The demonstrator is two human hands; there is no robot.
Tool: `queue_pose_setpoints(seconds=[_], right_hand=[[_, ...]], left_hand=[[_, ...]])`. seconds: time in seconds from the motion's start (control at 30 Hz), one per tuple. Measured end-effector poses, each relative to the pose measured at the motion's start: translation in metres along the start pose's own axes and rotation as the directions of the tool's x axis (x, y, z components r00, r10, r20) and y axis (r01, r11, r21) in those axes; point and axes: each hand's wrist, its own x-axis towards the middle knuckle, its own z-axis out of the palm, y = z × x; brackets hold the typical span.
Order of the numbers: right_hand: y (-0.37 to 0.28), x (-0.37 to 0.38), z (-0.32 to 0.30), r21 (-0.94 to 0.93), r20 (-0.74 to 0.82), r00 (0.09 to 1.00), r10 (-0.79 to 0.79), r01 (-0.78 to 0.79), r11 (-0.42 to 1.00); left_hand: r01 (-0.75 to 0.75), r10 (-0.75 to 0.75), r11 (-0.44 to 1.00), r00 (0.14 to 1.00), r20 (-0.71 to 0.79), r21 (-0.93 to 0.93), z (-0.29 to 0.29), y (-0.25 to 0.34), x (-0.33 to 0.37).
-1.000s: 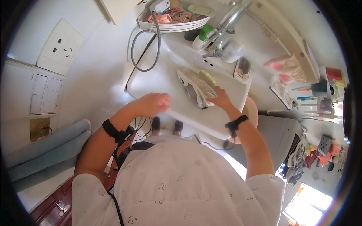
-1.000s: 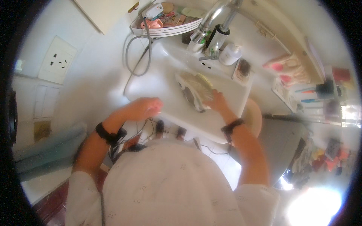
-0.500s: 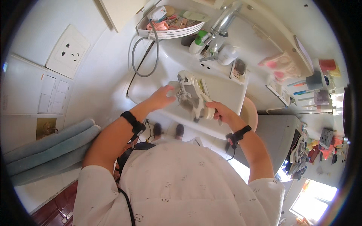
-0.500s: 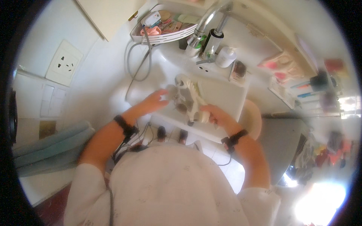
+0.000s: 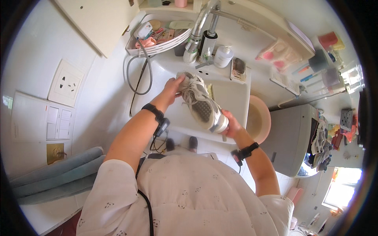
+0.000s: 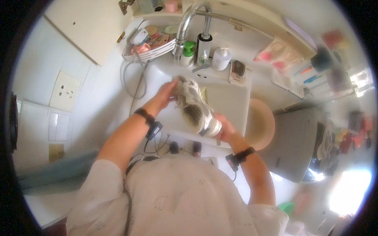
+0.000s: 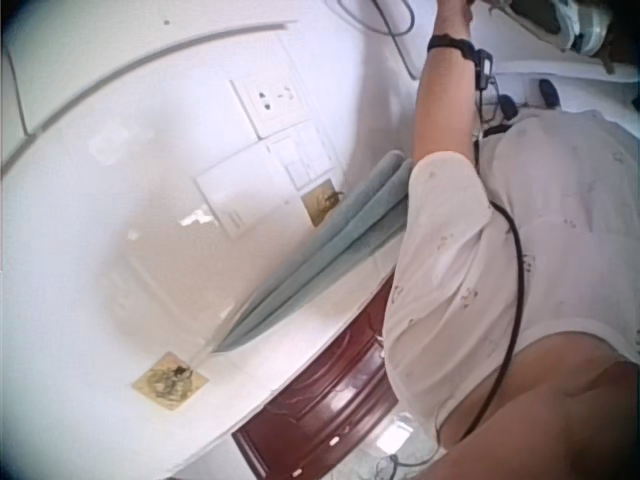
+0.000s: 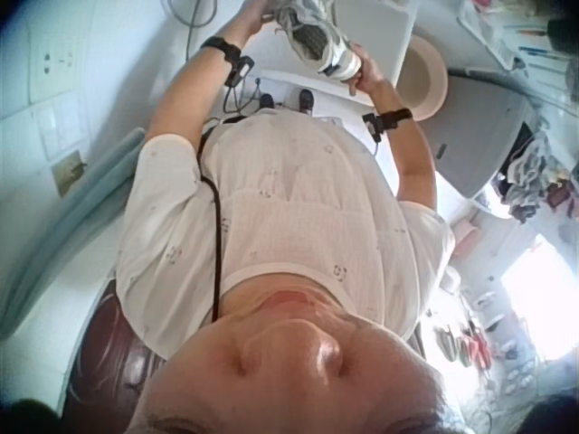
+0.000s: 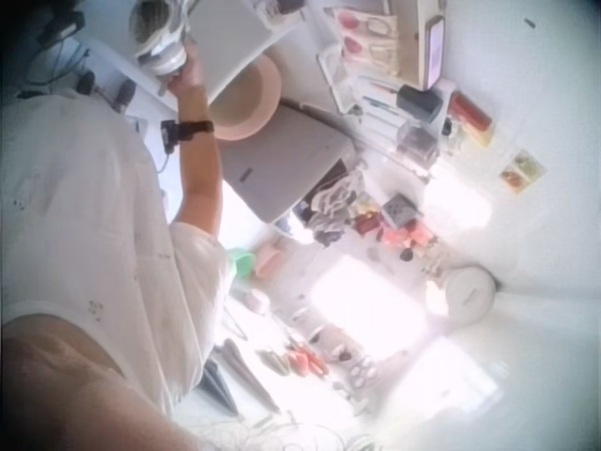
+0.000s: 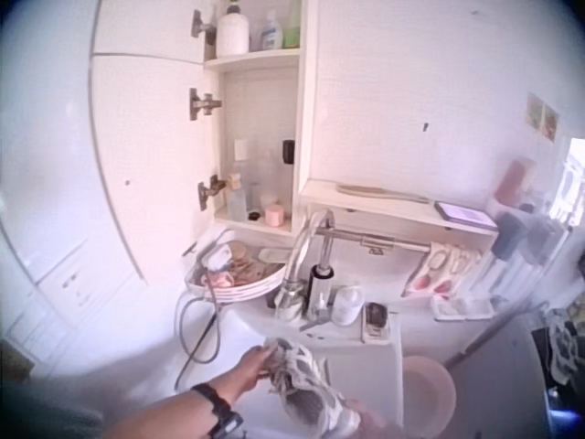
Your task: The person cleans a shoe by scrubbing it with a brush at a sink, rinsing it under the faucet, and dipping it into a basin of water before placing it on top of a washing machine.
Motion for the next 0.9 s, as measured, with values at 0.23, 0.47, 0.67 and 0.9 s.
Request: queue_pose_setpoints(seconds=[0.23, 0.47, 0.67, 0.9], right_hand=[[-0.004, -0.012, 0.019, 0.016, -0.047, 0.993, -0.105, 0.106, 0.994], [0.011, -0.013, 0.004, -0.097, -0.143, 0.984, -0.102, 0.089, 0.991], [0.015, -0.016, 0.001, -0.109, -0.176, 0.984, -0.038, 0.019, 0.994], [0.017, -0.009, 0.012, -0.123, -0.148, 0.988, -0.035, 0.017, 0.992]], left_hand=[[-0.242, 0.472, 0.823, 0.794, -0.383, 0.514, 0.052, 0.027, 0.014], [-0.544, 0.640, 0.746, 0.745, -0.189, 0.383, 0.065, 0.049, -0.017], [-0.420, 0.448, 0.857, 0.894, -0.029, 0.299, 0.059, 0.058, -0.032], [-0.269, 0.353, 0.889, 0.918, -0.180, 0.370, 0.071, 0.074, -0.030]])
